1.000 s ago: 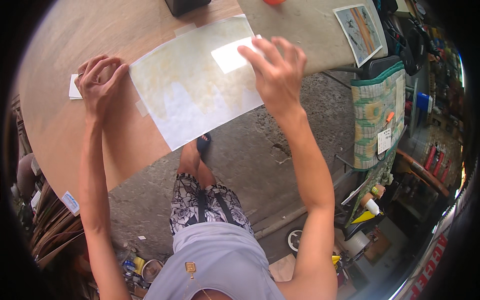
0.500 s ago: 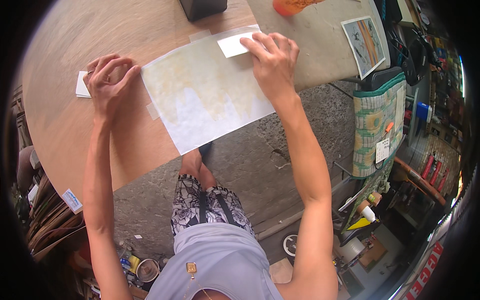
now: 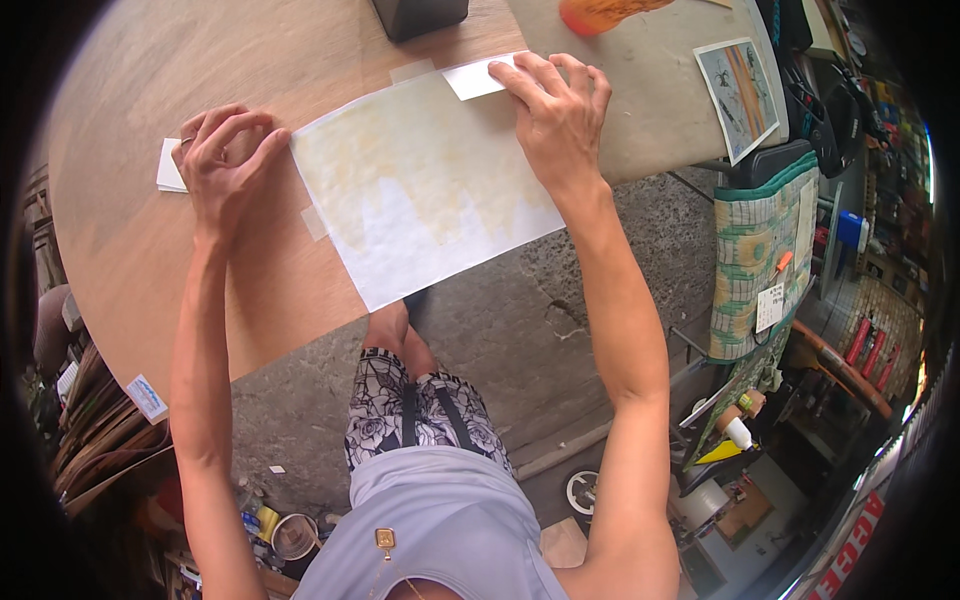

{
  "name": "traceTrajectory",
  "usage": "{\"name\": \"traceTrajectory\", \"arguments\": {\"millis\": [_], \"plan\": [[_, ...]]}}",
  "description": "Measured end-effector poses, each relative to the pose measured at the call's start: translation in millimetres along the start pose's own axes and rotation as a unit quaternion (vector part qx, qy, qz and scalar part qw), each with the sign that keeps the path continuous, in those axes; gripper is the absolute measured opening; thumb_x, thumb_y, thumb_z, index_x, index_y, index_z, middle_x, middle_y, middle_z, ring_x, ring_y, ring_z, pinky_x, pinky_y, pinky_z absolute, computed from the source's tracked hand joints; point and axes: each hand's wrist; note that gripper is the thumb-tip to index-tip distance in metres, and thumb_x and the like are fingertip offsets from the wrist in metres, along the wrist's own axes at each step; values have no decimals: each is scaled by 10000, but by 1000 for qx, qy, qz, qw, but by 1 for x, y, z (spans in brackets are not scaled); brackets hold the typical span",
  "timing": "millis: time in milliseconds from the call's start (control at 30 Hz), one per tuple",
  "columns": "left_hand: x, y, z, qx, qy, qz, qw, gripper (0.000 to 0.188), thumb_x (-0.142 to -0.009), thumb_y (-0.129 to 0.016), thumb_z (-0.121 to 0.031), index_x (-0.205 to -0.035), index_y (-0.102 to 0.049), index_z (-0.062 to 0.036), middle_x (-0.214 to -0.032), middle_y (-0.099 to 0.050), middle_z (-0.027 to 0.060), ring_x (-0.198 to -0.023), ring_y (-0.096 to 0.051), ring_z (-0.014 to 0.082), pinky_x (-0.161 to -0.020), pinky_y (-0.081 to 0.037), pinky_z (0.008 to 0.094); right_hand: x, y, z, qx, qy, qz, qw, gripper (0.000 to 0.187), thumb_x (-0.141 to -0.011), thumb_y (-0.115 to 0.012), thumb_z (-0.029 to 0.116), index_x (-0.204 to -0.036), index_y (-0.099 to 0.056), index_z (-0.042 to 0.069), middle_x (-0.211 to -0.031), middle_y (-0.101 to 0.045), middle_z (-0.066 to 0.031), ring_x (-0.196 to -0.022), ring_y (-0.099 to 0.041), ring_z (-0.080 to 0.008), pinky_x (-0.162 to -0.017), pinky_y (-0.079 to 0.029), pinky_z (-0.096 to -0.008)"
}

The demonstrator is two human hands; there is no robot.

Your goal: The person tapes a translucent sheet to a white paper, applies glue in lines along the top edge, and places a small white square on the glued area. The person repeats this process with another small white square.

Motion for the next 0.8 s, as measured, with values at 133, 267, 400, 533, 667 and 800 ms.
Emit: {"name": "traceTrajectory", "arguments": {"millis": [133, 267, 400, 533, 667, 800], "plan": [[2, -2, 4, 15, -6, -10, 1000, 249, -711, -831, -381, -838, -771, -174, -1011, -688, -41, -1161, -516, 220, -961, -285, 395, 9, 4, 3, -10, -11, 27, 1000, 268, -862, -661, 101, -1085, -739, 228, -1141, -679, 1, -1124, -533, -239, -1026, -322, -463], [2, 3, 0, 9, 1, 2, 1000, 234, -713, -830, -317, -859, -764, -147, -1013, -687, -29, -1140, -519, 214, -965, -312, 377, 45, 41, 25, -12, -26, 99, 995, 297, -850, -649, 74, -1108, -725, 200, -1142, -658, -26, -1133, -525, -261, -1027, -328, -486], [3, 4, -1, 0, 5, 7, 1000, 233, -713, -830, -284, -871, -760, -129, -1010, -688, -31, -1139, -520, 217, -967, -328, 370, 95, 90, 53, -6, -32, 180, 983, 315, -831, -638, 33, -1100, -712, 179, -1117, -636, -26, -1129, -521, -271, -1026, -323, -502], [4, 2, 1, 25, 18, 12, 999, 246, -713, -829, -298, -878, -761, -129, -1020, -686, -22, -1162, -513, 218, -980, -322, 382, 84, 104, 69, -19, -19, 181, 983, 341, -790, -643, 19, -1080, -712, 184, -1127, -623, -26, -1123, -521, -268, -1024, -317, -509], [2, -2, 3, 14, 2, -9, 1000, 237, -710, -829, -360, -838, -763, -172, -1017, -686, -39, -1156, -515, 220, -969, -300, 388, 33, 57, 83, -50, 12, 84, 995, 386, -767, -627, 11, -1086, -707, 212, -1126, -613, -36, -1114, -516, -260, -1033, -293, -509], [1, -6, 4, 5, -11, -18, 1000, 232, -706, -832, -390, -817, -764, -198, -1012, -690, -50, -1150, -517, 215, -966, -292, 392, 9, 15, 96, -64, 26, 55, 996, 405, -769, -600, 5, -1094, -700, 225, -1118, -609, -41, -1118, -504, -259, -1029, -283, -520]]}}
Point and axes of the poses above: each hand's wrist, its own x-axis away from the middle knuckle, its own y-axis out of the back of the hand, z = x × y
